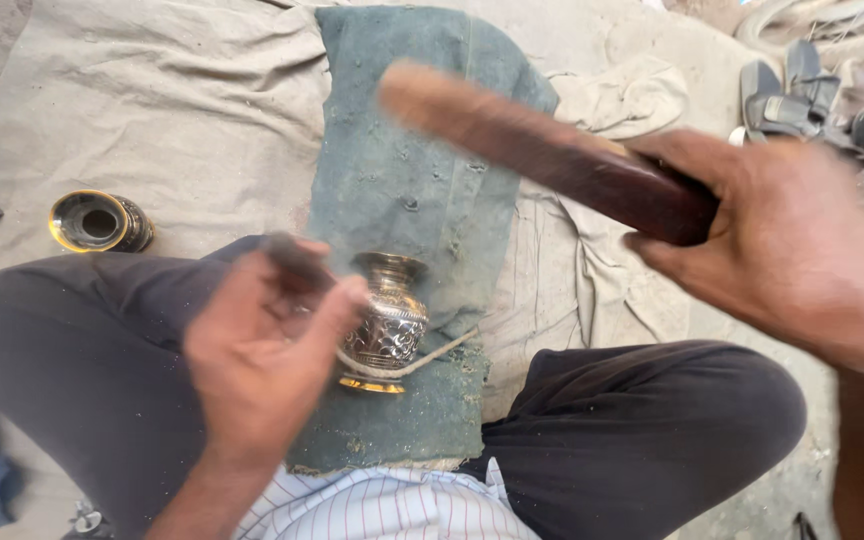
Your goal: The person sits cross-legged with a sandbag on their lap holding a small brass pot. They hold a punch against the pot's surface with one hand and strike it with a wooden mallet held in the other hand, working decorative patterns into the metal and repositioning the pot between strikes.
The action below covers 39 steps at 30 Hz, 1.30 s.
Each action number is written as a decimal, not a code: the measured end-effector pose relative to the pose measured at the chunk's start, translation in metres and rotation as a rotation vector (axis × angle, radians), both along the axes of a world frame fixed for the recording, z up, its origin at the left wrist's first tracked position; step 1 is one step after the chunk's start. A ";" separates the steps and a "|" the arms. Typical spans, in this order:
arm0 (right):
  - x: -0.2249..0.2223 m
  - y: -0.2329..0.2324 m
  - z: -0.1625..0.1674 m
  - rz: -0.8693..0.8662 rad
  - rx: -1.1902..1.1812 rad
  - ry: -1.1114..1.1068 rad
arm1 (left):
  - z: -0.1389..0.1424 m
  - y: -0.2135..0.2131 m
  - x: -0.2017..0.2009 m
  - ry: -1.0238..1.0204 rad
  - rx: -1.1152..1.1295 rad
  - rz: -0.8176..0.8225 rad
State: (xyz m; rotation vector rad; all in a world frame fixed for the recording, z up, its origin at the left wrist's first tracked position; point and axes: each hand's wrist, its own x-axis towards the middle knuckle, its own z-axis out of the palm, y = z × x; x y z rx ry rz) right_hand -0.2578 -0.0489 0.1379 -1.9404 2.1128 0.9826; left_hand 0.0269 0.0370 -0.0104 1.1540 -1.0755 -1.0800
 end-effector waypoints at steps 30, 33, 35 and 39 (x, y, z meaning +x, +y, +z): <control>-0.026 0.070 -0.048 0.192 -0.418 -0.766 | -0.008 -0.010 -0.004 -0.495 -0.190 -0.292; -0.016 0.064 -0.038 0.397 -0.465 -0.820 | -0.003 -0.011 -0.006 -0.596 -0.265 -0.300; -0.011 0.062 -0.035 0.406 -0.415 -0.769 | -0.002 -0.014 -0.006 -0.603 -0.229 -0.322; -0.004 0.060 -0.031 0.346 -0.336 -0.684 | -0.008 -0.019 -0.003 -0.603 -0.235 -0.380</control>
